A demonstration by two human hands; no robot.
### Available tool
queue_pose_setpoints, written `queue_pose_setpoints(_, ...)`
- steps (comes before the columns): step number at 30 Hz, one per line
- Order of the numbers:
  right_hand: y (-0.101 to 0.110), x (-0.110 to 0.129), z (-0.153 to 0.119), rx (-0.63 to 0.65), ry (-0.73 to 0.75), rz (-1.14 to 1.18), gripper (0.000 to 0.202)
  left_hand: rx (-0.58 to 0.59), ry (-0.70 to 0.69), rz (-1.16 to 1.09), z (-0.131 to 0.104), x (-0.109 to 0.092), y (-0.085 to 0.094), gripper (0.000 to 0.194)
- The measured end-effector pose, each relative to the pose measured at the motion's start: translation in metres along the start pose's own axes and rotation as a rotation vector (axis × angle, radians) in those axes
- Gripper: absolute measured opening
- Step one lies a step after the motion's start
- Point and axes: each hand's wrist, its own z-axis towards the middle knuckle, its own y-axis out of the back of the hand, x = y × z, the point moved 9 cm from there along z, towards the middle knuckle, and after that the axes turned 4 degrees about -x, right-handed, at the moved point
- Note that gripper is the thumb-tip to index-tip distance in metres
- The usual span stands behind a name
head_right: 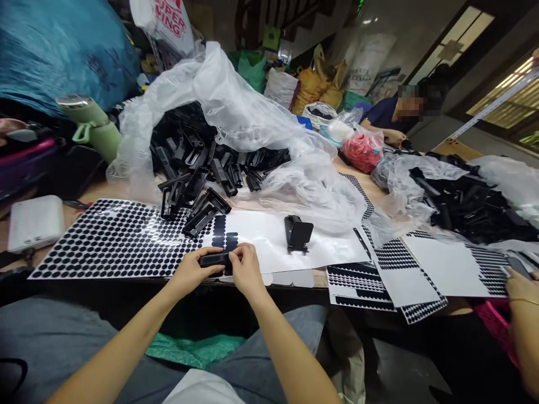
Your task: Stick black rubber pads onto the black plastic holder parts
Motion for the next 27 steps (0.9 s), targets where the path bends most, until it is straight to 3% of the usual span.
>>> queue_pose_setpoints(11,-0.008,0.003,-0.002,-0.020,0.002,-0.085,0.010,0.059,0.081,-0.017,0.002,0.003,-0.003,0.037)
queue_pose_setpoints(16,-0.003,0.009,-0.003,-0.083,0.093,-0.124,0.005,0.032,0.103,-0.057,0.002,0.007,-0.002,0.037)
queue_pose_setpoints(18,0.003,0.014,-0.002,-0.182,0.130,-0.146,0.006,-0.051,0.139,-0.100,0.002,0.009,0.014,0.038)
queue_pose_setpoints(20,-0.003,0.021,-0.001,-0.214,0.157,-0.169,0.010,-0.229,0.139,-0.161,0.003,0.009,0.047,0.042)
queue_pose_setpoints(23,-0.041,0.036,-0.002,-0.052,0.228,-0.262,0.007,-0.440,0.095,-0.219,0.003,0.006,0.094,0.050)
queue_pose_setpoints(25,-0.065,0.044,-0.004,0.041,0.260,-0.366,0.009,-0.436,0.093,-0.226,0.005,0.006,0.106,0.051)
queue_pose_setpoints(27,-0.073,0.046,-0.003,0.063,0.257,-0.432,0.012,-0.397,0.098,-0.232,0.005,0.009,0.107,0.051)
